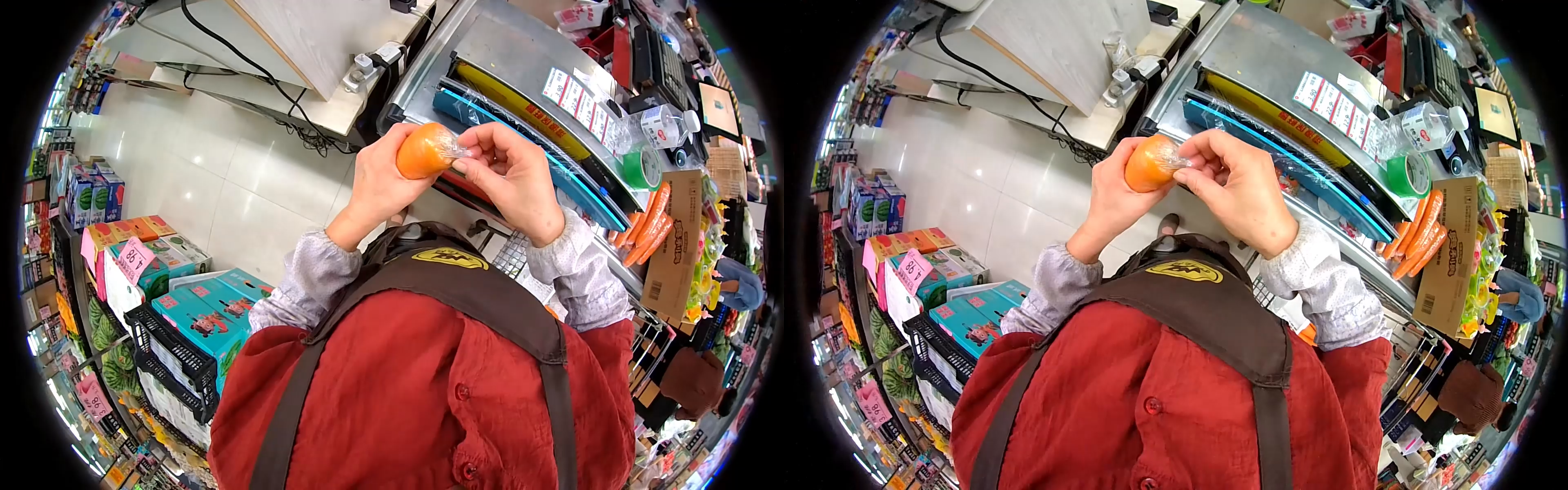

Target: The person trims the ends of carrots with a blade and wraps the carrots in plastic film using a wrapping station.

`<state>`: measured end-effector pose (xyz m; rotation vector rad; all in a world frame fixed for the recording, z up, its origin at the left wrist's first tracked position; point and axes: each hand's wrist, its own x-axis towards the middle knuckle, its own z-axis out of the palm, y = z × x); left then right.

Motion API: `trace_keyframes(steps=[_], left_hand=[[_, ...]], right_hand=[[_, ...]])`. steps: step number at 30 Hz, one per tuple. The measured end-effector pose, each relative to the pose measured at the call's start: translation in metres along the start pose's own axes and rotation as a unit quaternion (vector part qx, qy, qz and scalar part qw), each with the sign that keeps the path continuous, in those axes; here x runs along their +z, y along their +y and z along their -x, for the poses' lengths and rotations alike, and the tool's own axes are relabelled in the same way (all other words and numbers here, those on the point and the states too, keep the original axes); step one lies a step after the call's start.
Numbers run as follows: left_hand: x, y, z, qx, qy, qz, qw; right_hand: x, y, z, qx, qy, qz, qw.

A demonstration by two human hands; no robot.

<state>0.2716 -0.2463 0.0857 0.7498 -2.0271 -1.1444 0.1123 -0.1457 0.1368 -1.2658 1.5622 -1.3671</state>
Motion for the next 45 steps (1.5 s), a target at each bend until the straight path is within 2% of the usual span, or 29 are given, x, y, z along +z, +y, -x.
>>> trace_keyframes(steps=[3,5,6,7,8,13,15,19,21,22,24,26,29,30,32,34,38,40,43,45], left_hand=[[0.003,0.001,0.0,-0.01,-0.007,-0.014,1.0],[0.005,0.002,0.0,-0.012,-0.005,-0.012,1.0],[0.005,0.001,-0.001,-0.004,-0.001,-0.002,1.0],[0.006,0.001,-0.001,0.003,0.004,0.008,1.0],[0.006,0.002,-0.002,0.004,0.005,0.008,1.0],[0.005,0.006,-0.004,-0.004,-0.035,0.033,0.999],[0.006,0.007,-0.004,0.001,-0.036,0.033,0.999],[0.009,0.008,-0.004,0.019,-0.031,0.045,0.998],[0.012,0.007,-0.005,0.033,-0.026,0.044,0.998],[0.013,0.007,-0.005,0.047,-0.021,0.044,0.998],[0.014,0.009,-0.006,0.058,-0.027,0.051,0.997],[0.014,0.011,-0.006,0.069,-0.033,0.059,0.995],[0.015,0.012,-0.008,0.101,-0.031,0.07,0.992],[0.014,0.012,-0.008,0.119,-0.035,0.07,0.99],[0.012,0.012,-0.011,0.137,-0.043,0.072,0.987],[0.012,0.013,-0.014,0.181,-0.039,0.072,0.98],[0.012,0.011,-0.019,0.189,-0.05,0.093,0.976],[0.013,0.01,-0.023,0.212,-0.052,0.087,0.972],[0.022,0.008,-0.02,0.182,-0.013,0.163,0.97],[0.021,0.012,-0.022,0.162,-0.045,0.171,0.971]], right_hand=[[-0.004,-0.004,0.005,-0.005,0.005,0.081,0.997],[-0.006,-0.011,0.007,-0.055,0.019,0.17,0.984],[-0.009,-0.011,0.007,-0.055,0.02,0.171,0.984],[-0.012,-0.01,0.006,-0.187,0.022,0.247,0.951],[-0.015,-0.01,0.006,-0.314,0.024,0.317,0.895],[-0.019,-0.014,0.0,-0.364,0.024,0.276,0.889],[-0.017,-0.005,0.003,-0.296,0.007,0.202,0.933],[-0.013,-0.001,0.006,-0.24,0.052,0.159,0.956],[-0.01,-0.002,0.004,-0.213,0.085,0.06,0.971],[-0.009,-0.004,0.004,-0.214,0.086,0.06,0.971],[-0.008,-0.013,0.003,-0.15,0.078,-0.086,0.982],[-0.009,-0.021,0.0,-0.159,0.063,-0.119,0.978],[-0.01,-0.028,-0.003,-0.049,0.044,-0.203,0.977],[-0.011,-0.03,-0.004,-0.048,0.046,-0.203,0.977],[-0.012,-0.035,-0.005,0.012,0.035,-0.22,0.975],[-0.011,-0.033,-0.008,0.018,0.047,-0.217,0.975],[-0.015,-0.027,-0.012,0.056,0.033,-0.196,0.978],[-0.015,-0.02,-0.011,0.126,-0.045,-0.246,0.96],[-0.02,-0.019,-0.011,0.163,-0.063,-0.275,0.945],[-0.023,-0.015,-0.014,0.206,-0.092,-0.322,0.919]])
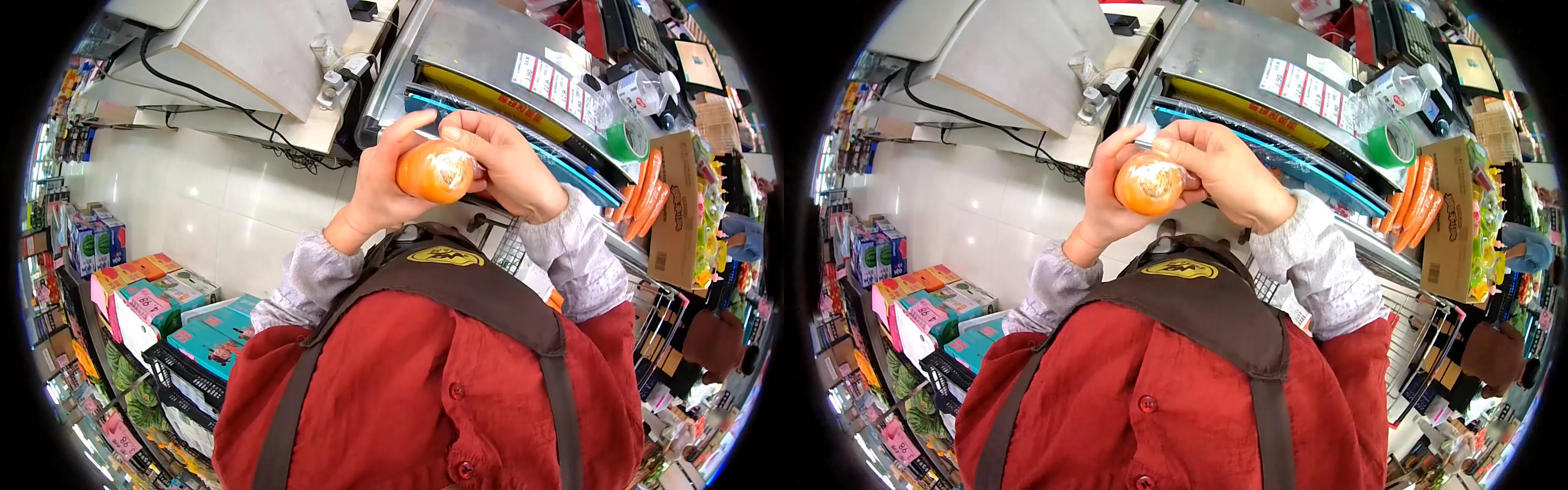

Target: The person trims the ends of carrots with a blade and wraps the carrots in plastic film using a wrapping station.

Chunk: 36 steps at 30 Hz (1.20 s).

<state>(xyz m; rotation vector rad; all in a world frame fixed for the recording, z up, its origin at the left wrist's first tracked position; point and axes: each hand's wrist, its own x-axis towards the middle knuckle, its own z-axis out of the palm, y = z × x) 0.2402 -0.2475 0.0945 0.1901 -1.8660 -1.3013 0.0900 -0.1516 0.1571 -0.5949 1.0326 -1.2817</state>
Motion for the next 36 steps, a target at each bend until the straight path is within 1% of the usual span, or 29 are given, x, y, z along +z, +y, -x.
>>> trace_keyframes(steps=[1,2,3,4,5,6,7,8,9,11,13,14,15,16,17,19,21,22,23,24,25,27,28,29,31,32,33,35,36], left_hand=[[-0.001,0.002,-0.002,-0.024,-0.024,0.012,0.999],[-0.005,0.002,-0.001,-0.035,-0.084,0.01,0.996],[-0.004,0.001,-0.004,-0.036,-0.09,0.011,0.995],[-0.004,-0.002,-0.008,-0.004,-0.095,0.03,0.995],[-0.003,-0.003,-0.01,0.028,-0.1,0.049,0.993],[-0.002,-0.003,-0.009,-0.03,-0.107,0.105,0.988],[0.001,-0.002,-0.01,-0.029,-0.111,0.105,0.988],[0.007,-0.001,-0.01,-0.072,-0.062,0.168,0.981],[0.01,-0.001,-0.01,-0.114,-0.012,0.23,0.966],[0.006,-0.005,-0.011,-0.161,-0.007,0.247,0.956],[0.002,-0.001,-0.019,-0.219,0.024,0.296,0.93],[0.003,0.005,-0.021,-0.224,0.045,0.289,0.93],[0.0,0.001,-0.023,-0.22,0.044,0.286,0.931],[-0.004,-0.006,-0.022,-0.22,0.018,0.282,0.934],[-0.006,-0.009,-0.022,-0.221,-0.008,0.279,0.935],[-0.001,-0.006,-0.023,-0.224,0.002,0.299,0.927],[0.004,-0.008,-0.021,-0.247,0.004,0.259,0.934],[0.008,-0.006,-0.023,-0.249,0.003,0.259,0.933],[0.013,-0.003,-0.026,-0.276,0.028,0.273,0.921],[0.016,-0.002,-0.028,-0.304,0.054,0.286,0.907],[0.016,-0.004,-0.029,-0.31,0.055,0.287,0.905],[0.015,-0.009,-0.029,-0.315,0.045,0.367,0.874],[0.017,-0.006,-0.032,-0.34,0.088,0.355,0.866],[0.009,-0.012,-0.033,-0.358,0.047,0.382,0.851],[0.003,-0.017,-0.041,-0.339,0.094,0.449,0.822],[-0.004,-0.017,-0.044,-0.336,0.083,0.424,0.837],[-0.007,-0.018,-0.045,-0.336,0.085,0.423,0.837],[-0.012,-0.02,-0.048,-0.317,0.103,0.447,0.83],[-0.013,-0.022,-0.05,-0.307,0.099,0.455,0.83]], right_hand=[[-0.002,-0.001,-0.001,-0.002,0.004,-0.004,1.0],[-0.004,-0.001,-0.001,0.024,-0.013,-0.022,0.999],[-0.005,-0.001,0.0,0.049,-0.031,-0.039,0.998],[-0.005,0.004,-0.002,0.037,0.003,-0.026,0.999],[-0.001,0.006,-0.002,0.036,0.006,-0.031,0.999],[0.004,0.008,-0.001,0.003,0.046,-0.031,0.998],[0.011,0.008,-0.001,-0.031,0.085,-0.03,0.995],[0.021,0.008,-0.004,-0.052,0.131,-0.028,0.99],[0.016,0.016,-0.013,-0.089,0.114,0.044,0.988],[0.012,0.022,-0.007,-0.101,0.122,0.133,0.978],[0.007,0.02,-0.006,-0.093,0.108,0.148,0.979],[0.007,0.017,-0.005,-0.123,0.143,0.206,0.96],[0.005,0.014,-0.005,-0.152,0.177,0.262,0.936],[-0.002,0.014,-0.007,-0.245,0.198,0.289,0.904],[-0.004,0.01,-0.005,-0.301,0.203,0.305,0.88],[-0.001,-0.002,-0.003,-0.41,0.186,0.394,0.801],[0.0,0.003,-0.007,-0.441,0.128,0.467,0.756],[0.007,0.012,-0.01,-0.4,0.116,0.474,0.776],[0.014,0.021,-0.012,-0.408,0.15,0.492,0.755],[0.016,0.024,-0.012,-0.392,0.154,0.478,0.771],[0.016,0.025,-0.011,-0.374,0.157,0.464,0.787],[0.004,0.028,-0.016,-0.377,0.125,0.423,0.814],[-0.002,0.023,-0.018,-0.37,0.114,0.414,0.824],[-0.006,0.018,-0.009,-0.298,0.094,0.287,0.905],[-0.028,0.016,-0.009,-0.305,0.139,0.276,0.901],[-0.04,0.019,-0.007,-0.294,0.158,0.268,0.904],[-0.042,0.017,0.001,-0.233,0.146,0.234,0.933],[-0.045,0.038,0.008,-0.211,0.09,0.226,0.947],[-0.039,0.039,0.014,-0.173,0.09,0.271,0.943]])
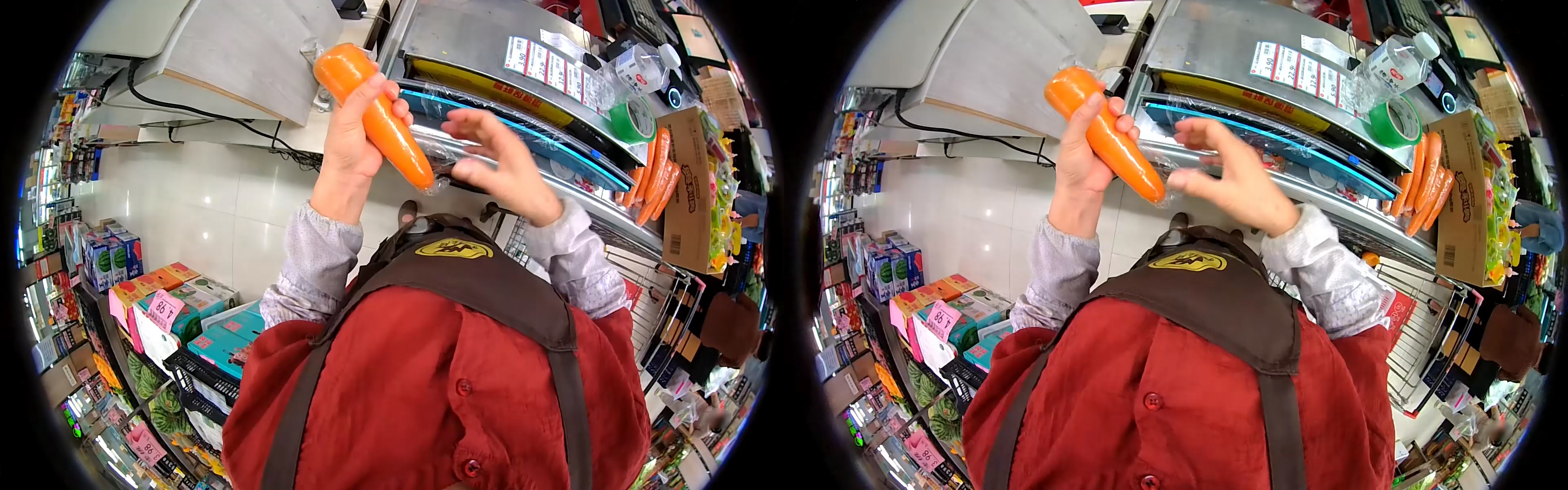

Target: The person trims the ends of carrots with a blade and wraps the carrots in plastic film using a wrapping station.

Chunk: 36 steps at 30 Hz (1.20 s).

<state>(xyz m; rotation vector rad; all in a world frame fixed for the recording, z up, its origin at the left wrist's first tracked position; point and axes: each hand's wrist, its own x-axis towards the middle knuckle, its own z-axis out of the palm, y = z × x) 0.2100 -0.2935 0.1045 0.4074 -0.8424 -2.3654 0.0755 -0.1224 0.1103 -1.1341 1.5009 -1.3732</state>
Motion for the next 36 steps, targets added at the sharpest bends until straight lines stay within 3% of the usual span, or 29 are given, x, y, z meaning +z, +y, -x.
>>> trace_keyframes(steps=[4,7,9,13,14,16,19,22,27,29,31,32,33,35,36], left_hand=[[-0.001,-0.005,-0.006,-0.015,0.024,0.023,0.999],[0.0,-0.003,-0.01,-0.033,0.063,0.035,0.997],[0.001,-0.001,-0.012,-0.022,0.102,0.039,0.994],[0.001,-0.002,-0.017,-0.005,0.144,0.036,0.989],[0.004,-0.001,-0.017,0.02,0.146,0.038,0.988],[0.008,0.001,-0.016,0.045,0.148,0.039,0.987],[0.014,-0.002,-0.018,0.083,0.148,0.068,0.983],[0.021,-0.007,-0.016,0.1,0.145,0.119,0.977],[0.01,-0.022,-0.02,0.002,0.101,0.277,0.956],[0.007,-0.025,-0.025,-0.02,0.089,0.28,0.956],[0.009,-0.024,-0.027,-0.041,0.077,0.283,0.955],[0.009,-0.023,-0.027,-0.036,0.07,0.268,0.96],[0.012,-0.022,-0.027,-0.032,0.062,0.253,0.965],[0.02,-0.025,-0.02,-0.047,0.036,0.229,0.972],[0.023,-0.027,-0.018,-0.059,0.01,0.205,0.977]], right_hand=[[0.016,0.02,-0.001,0.007,0.058,-0.021,0.998],[0.014,0.035,0.0,0.086,0.037,-0.14,0.986],[0.02,0.035,0.006,0.003,0.14,-0.067,0.988],[0.022,0.015,0.012,-0.134,0.208,0.174,0.953],[0.023,0.013,0.014,-0.134,0.208,0.174,0.953],[0.025,0.011,0.017,-0.29,0.195,0.278,0.895],[0.028,0.02,0.016,-0.366,0.195,0.315,0.854],[0.029,0.029,0.01,-0.376,0.209,0.314,0.846],[0.0,0.028,-0.008,-0.423,0.213,0.331,0.816],[-0.001,0.023,-0.004,-0.403,0.197,0.302,0.841],[0.006,0.017,0.005,-0.239,0.166,0.148,0.945],[0.012,0.016,0.009,-0.133,0.156,-0.012,0.979],[0.012,0.013,0.009,-0.132,0.158,-0.012,0.978],[0.009,0.003,0.01,0.048,0.102,-0.279,0.954],[0.003,0.005,0.009,0.04,0.07,-0.269,0.96]])
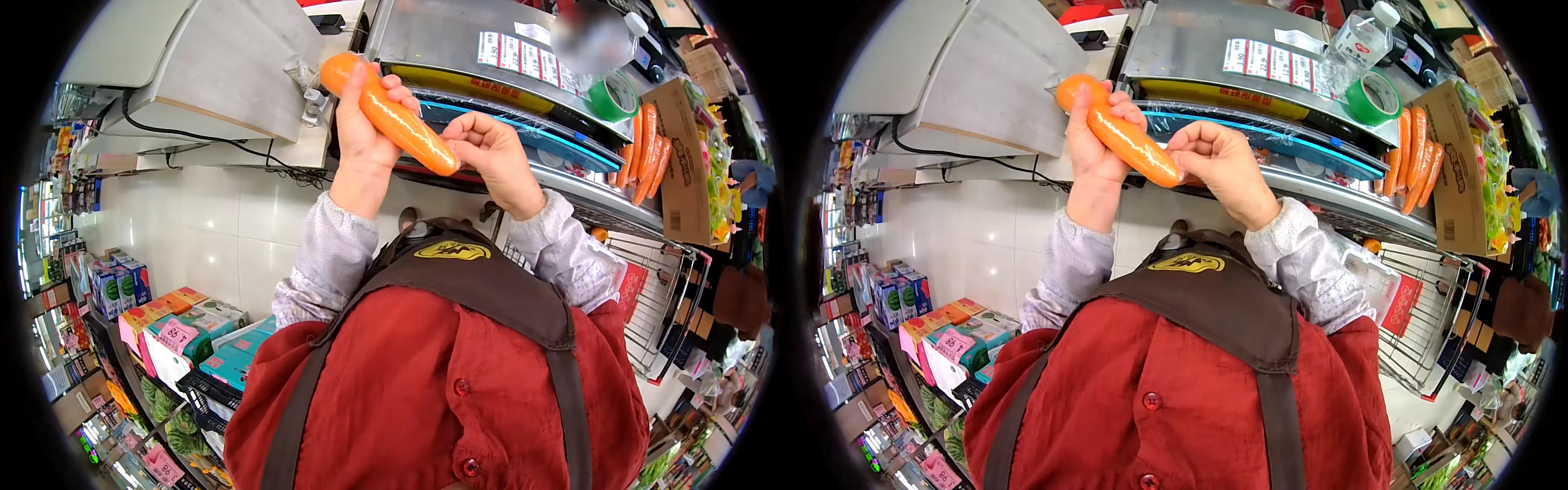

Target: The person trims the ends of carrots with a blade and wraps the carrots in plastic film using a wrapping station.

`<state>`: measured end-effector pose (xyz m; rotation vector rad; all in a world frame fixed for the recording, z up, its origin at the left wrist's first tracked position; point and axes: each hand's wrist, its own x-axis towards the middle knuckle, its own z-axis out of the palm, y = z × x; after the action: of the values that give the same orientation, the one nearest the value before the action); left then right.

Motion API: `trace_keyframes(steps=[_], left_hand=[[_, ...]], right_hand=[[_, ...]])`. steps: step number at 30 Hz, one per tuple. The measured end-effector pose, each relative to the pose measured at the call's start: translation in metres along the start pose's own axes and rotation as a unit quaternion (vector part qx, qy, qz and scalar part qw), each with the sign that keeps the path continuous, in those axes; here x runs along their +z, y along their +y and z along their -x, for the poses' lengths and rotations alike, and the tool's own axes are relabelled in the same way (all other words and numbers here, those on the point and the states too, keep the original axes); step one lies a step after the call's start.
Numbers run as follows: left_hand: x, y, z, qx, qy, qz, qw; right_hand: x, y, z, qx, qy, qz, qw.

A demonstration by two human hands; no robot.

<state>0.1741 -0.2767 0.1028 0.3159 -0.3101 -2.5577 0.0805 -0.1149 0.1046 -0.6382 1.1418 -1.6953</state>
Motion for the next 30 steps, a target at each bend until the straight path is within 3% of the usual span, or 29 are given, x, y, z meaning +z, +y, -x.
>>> trace_keyframes(steps=[1,3,5,7,11,13,16,17,19,21,23,25,30], left_hand=[[0.0,-0.002,0.001,-0.002,0.0,-0.001,1.0],[0.001,-0.006,0.0,0.025,-0.021,-0.034,0.999],[-0.001,-0.005,-0.003,0.038,-0.021,-0.049,0.998],[0.001,-0.001,-0.004,0.059,-0.063,-0.045,0.995],[0.005,0.002,-0.002,0.087,-0.119,-0.093,0.985],[0.004,0.005,-0.002,0.071,-0.149,-0.079,0.983],[0.01,-0.005,0.004,0.117,-0.189,-0.208,0.953],[0.014,-0.011,0.006,0.133,-0.188,-0.253,0.94],[0.013,-0.022,0.004,0.175,-0.207,-0.333,0.903],[0.022,-0.033,0.008,0.208,-0.153,-0.38,0.888],[0.026,-0.051,0.006,0.195,-0.087,-0.343,0.915],[0.02,-0.073,0.004,0.192,-0.034,-0.352,0.916],[0.021,-0.116,0.001,0.088,-0.025,-0.338,0.937]], right_hand=[[-0.004,-0.003,0.001,0.0,0.002,-0.001,1.0],[-0.008,-0.013,0.002,0.112,0.014,-0.014,0.993],[-0.011,-0.014,0.004,0.103,0.036,0.013,0.994],[-0.015,-0.016,0.005,0.168,0.051,-0.064,0.982],[-0.015,-0.019,0.011,0.286,-0.079,-0.075,0.952],[-0.008,-0.017,0.011,0.259,-0.071,-0.059,0.961],[-0.001,0.002,0.01,0.197,0.01,0.047,0.979],[0.005,0.004,0.009,0.196,0.051,0.02,0.979],[-0.004,0.038,0.003,0.115,0.037,0.079,0.99],[-0.002,0.049,0.005,0.032,0.07,0.235,0.969],[0.009,0.036,0.015,-0.092,0.135,0.285,0.944],[0.005,0.033,0.019,-0.04,0.163,0.326,0.93],[-0.007,0.035,0.047,-0.078,0.285,0.366,0.883]])
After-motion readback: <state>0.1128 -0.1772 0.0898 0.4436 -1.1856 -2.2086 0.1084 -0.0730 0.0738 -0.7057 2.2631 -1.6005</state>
